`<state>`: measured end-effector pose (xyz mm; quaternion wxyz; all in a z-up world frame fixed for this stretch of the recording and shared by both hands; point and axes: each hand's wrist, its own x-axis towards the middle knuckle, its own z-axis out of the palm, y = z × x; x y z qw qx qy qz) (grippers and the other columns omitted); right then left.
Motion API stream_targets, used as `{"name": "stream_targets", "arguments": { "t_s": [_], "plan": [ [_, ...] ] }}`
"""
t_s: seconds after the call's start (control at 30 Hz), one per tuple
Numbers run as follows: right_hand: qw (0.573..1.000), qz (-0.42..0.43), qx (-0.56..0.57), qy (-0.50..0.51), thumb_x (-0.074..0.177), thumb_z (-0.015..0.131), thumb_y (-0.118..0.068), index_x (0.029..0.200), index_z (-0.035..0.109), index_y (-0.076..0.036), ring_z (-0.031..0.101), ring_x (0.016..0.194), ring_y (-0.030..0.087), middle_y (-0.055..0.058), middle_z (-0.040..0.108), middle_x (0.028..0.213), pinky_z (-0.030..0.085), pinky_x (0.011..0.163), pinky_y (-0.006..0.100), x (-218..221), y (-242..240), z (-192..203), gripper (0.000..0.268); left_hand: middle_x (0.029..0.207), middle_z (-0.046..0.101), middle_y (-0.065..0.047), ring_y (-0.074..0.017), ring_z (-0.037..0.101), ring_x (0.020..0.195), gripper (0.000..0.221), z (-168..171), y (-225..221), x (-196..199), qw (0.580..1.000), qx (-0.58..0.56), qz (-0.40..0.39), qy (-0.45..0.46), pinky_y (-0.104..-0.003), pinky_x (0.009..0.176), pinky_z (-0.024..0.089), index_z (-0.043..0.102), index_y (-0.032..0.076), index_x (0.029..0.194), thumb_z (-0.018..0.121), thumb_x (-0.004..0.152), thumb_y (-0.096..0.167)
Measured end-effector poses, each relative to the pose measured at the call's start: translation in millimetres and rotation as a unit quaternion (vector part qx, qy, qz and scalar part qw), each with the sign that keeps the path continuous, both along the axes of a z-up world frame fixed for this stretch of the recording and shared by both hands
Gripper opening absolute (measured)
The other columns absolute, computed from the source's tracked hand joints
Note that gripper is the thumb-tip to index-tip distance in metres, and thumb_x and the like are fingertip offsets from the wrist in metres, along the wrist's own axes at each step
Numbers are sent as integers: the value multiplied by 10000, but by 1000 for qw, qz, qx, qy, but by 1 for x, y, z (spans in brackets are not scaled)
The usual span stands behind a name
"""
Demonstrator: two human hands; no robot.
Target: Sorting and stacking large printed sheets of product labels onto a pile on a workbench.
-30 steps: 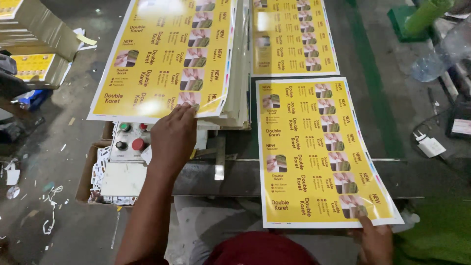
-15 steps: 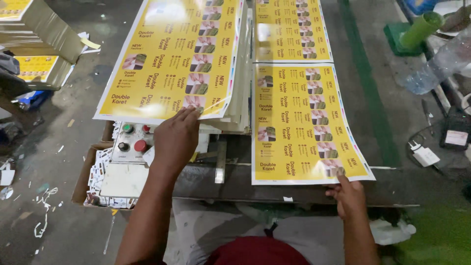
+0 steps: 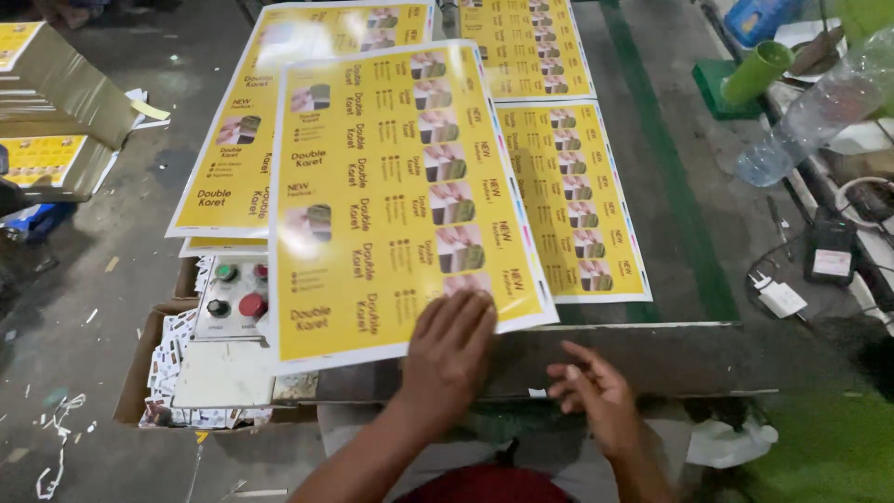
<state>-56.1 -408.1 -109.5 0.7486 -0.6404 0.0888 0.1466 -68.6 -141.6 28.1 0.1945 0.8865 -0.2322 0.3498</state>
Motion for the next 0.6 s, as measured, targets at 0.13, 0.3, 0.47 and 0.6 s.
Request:
{"name": "stream_targets", "arguments": {
  "t_s": [0.13,0.3,0.47,0.6],
  "plan": [
    [977,92,142,-131,1009,541,-155,1398,535,89,629,768,229,192,700,1038,549,644,364,9,19,-27,459,1473,526,-291,-479,436,1420,527,-44,-40,-2,992,55,-38,111,-595,1173,279,554,-95,1354,573,912,191],
    [972,-44,230,-35,1034,544,-112,1301,585,76,623,901,227,201,687,1102,463,745,331,19,25,-4,329,1497,485,-344,-511,368,1469,512,-4,-36,-28,977,18,-134,162,-621,1194,227,513,-141,1374,578,1001,204],
    [979,-98,175,-39,1046,552,-143,1287,566,24,629,661,191,144,666,842,445,489,298,15,-28,-15,294,1619,332,-296,-418,236,1537,609,15,32,-14,986,57,-36,152,-567,1254,133,452,-89,1467,539,1043,338],
    [978,-189,75,-49,1092,531,-148,1259,584,9,585,648,163,104,628,829,446,517,279,-3,-87,-48,235,1511,549,-192,-361,452,1448,414,14,99,26,982,91,147,76,-489,1204,381,611,10,1358,627,987,194]
  ]
}}
